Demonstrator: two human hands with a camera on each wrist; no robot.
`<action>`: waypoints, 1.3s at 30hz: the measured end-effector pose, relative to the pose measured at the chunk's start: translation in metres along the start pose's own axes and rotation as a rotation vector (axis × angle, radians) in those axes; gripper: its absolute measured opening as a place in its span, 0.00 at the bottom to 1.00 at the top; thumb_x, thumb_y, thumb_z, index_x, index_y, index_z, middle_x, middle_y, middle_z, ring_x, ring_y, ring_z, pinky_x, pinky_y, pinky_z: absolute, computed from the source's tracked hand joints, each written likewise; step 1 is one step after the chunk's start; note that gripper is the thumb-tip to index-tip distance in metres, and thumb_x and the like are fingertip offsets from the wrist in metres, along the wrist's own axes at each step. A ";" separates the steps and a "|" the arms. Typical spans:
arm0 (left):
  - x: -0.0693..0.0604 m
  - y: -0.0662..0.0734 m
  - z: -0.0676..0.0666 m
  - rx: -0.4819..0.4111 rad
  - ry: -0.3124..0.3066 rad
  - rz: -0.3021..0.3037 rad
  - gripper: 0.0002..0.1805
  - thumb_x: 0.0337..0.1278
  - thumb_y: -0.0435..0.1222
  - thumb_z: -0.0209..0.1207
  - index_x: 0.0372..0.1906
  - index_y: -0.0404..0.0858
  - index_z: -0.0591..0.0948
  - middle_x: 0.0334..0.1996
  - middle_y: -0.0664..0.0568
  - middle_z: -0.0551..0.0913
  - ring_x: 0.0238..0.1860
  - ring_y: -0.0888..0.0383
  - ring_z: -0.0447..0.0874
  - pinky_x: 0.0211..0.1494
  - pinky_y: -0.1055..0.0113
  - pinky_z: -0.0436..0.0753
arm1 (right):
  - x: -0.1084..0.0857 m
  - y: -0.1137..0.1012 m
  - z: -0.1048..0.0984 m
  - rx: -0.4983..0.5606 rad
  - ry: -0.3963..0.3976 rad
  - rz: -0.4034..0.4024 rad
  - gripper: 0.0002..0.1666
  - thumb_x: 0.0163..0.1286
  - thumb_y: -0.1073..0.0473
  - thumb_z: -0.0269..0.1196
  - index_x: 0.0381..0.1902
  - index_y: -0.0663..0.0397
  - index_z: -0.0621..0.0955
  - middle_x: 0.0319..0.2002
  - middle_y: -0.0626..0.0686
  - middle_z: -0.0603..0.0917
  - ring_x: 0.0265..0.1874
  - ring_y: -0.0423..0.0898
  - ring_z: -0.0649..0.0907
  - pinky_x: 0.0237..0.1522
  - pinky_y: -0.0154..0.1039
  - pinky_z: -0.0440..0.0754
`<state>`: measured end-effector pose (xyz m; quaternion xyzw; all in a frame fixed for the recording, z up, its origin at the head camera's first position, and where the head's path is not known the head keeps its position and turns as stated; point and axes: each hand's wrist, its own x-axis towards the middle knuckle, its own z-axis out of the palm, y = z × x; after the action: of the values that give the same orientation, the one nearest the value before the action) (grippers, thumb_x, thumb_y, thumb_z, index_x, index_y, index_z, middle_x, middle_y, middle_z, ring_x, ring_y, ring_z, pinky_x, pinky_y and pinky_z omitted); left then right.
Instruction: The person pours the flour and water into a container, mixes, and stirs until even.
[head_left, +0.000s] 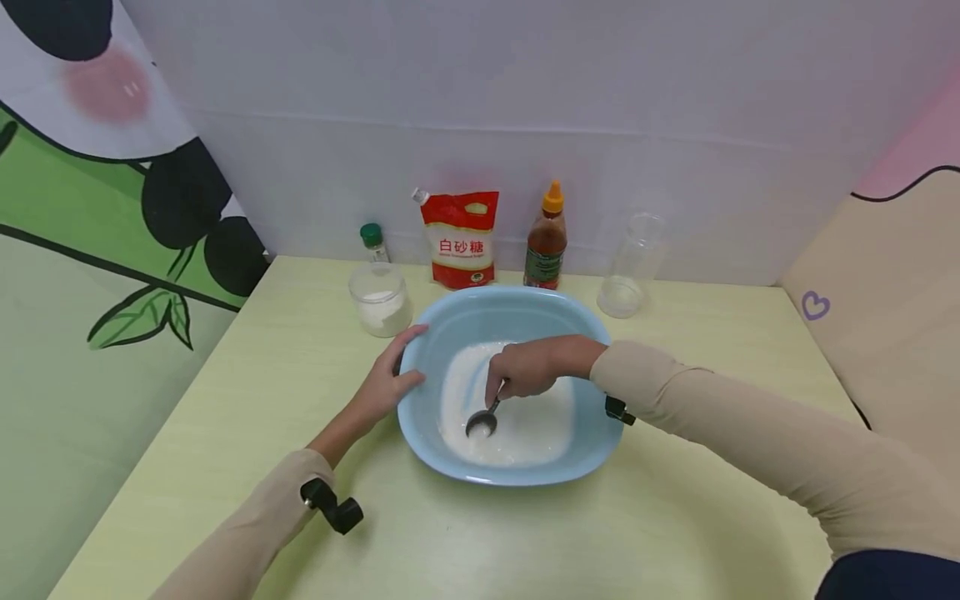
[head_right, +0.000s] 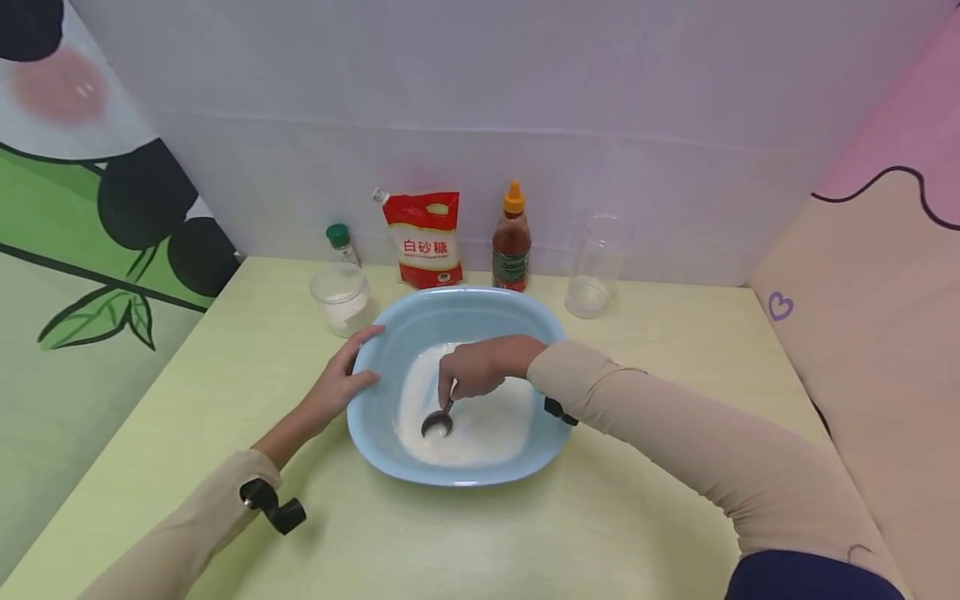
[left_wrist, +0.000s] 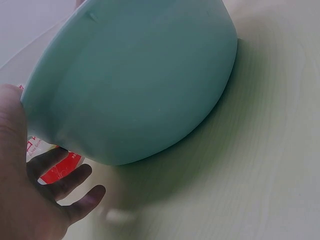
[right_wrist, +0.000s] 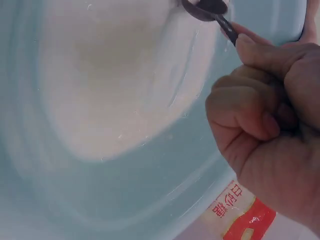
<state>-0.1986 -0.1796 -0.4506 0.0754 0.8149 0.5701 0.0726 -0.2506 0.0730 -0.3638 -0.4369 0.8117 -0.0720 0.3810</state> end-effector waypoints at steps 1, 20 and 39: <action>0.000 0.000 0.000 0.000 0.001 0.001 0.40 0.57 0.26 0.53 0.76 0.42 0.60 0.78 0.38 0.54 0.69 0.34 0.65 0.65 0.41 0.74 | 0.001 0.000 0.000 -0.011 0.023 0.003 0.18 0.75 0.64 0.56 0.57 0.47 0.85 0.57 0.46 0.85 0.54 0.40 0.81 0.57 0.35 0.79; -0.001 -0.004 0.000 -0.011 -0.003 0.001 0.39 0.57 0.25 0.53 0.77 0.41 0.59 0.79 0.38 0.52 0.70 0.34 0.63 0.64 0.39 0.74 | -0.017 0.019 -0.017 -0.145 -0.022 0.120 0.17 0.75 0.64 0.55 0.52 0.46 0.87 0.52 0.45 0.86 0.46 0.40 0.79 0.46 0.34 0.79; 0.003 -0.006 0.001 -0.032 0.003 0.012 0.40 0.55 0.24 0.53 0.76 0.42 0.61 0.77 0.39 0.55 0.68 0.35 0.66 0.63 0.42 0.75 | -0.021 0.040 -0.027 -0.191 0.156 0.222 0.19 0.73 0.64 0.58 0.58 0.51 0.84 0.55 0.51 0.86 0.48 0.48 0.83 0.54 0.44 0.82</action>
<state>-0.2014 -0.1802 -0.4565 0.0782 0.8052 0.5837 0.0693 -0.2888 0.1073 -0.3514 -0.3716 0.8853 0.0143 0.2791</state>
